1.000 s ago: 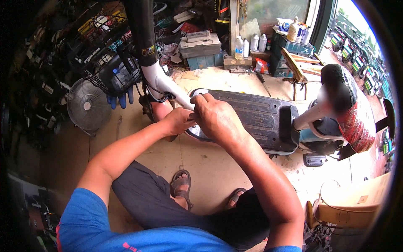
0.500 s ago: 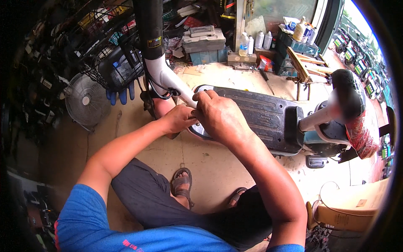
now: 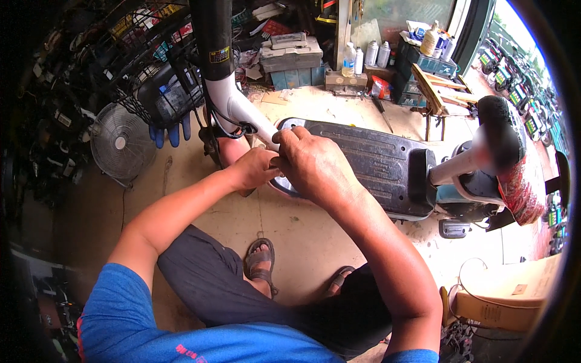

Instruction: The person removes the floorboard cover of an electric scooter by unscrewing several fasteners and then points at the battery compartment underneath.

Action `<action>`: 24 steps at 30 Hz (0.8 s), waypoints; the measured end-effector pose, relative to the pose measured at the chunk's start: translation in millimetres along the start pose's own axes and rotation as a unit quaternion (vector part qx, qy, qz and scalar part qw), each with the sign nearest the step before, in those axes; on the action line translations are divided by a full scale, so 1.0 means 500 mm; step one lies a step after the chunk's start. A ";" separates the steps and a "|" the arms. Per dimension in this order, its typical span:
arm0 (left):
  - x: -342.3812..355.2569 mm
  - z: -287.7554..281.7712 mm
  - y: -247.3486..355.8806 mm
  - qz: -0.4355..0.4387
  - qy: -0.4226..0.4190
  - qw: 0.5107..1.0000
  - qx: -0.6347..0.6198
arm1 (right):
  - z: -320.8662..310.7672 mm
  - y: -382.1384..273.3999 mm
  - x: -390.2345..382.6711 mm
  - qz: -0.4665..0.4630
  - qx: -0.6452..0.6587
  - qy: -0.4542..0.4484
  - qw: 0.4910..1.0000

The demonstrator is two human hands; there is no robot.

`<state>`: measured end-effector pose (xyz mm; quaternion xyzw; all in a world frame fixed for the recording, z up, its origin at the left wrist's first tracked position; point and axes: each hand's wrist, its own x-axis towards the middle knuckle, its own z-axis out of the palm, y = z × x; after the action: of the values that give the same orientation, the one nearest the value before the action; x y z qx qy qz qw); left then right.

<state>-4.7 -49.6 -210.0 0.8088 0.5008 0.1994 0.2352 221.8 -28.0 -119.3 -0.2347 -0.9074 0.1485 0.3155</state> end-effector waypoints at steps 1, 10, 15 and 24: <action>0.000 -0.002 0.001 -0.008 -0.007 1.000 0.005 | 0.000 -0.001 -0.001 -0.006 0.002 0.005 1.000; -0.002 -0.005 0.000 -0.002 -0.003 1.000 -0.009 | 0.004 -0.003 -0.003 -0.002 0.006 0.007 1.000; -0.004 -0.003 -0.006 0.016 -0.002 1.000 -0.006 | 0.008 -0.004 -0.003 -0.005 0.002 0.010 1.000; -0.004 -0.006 0.005 -0.009 0.006 1.000 -0.026 | 0.005 -0.012 0.004 0.004 -0.010 0.001 1.000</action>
<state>-5.6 -52.0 -206.2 0.7968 0.5037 0.2153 0.2551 216.9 -32.4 -117.6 -0.2418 -0.9075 0.1404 0.3135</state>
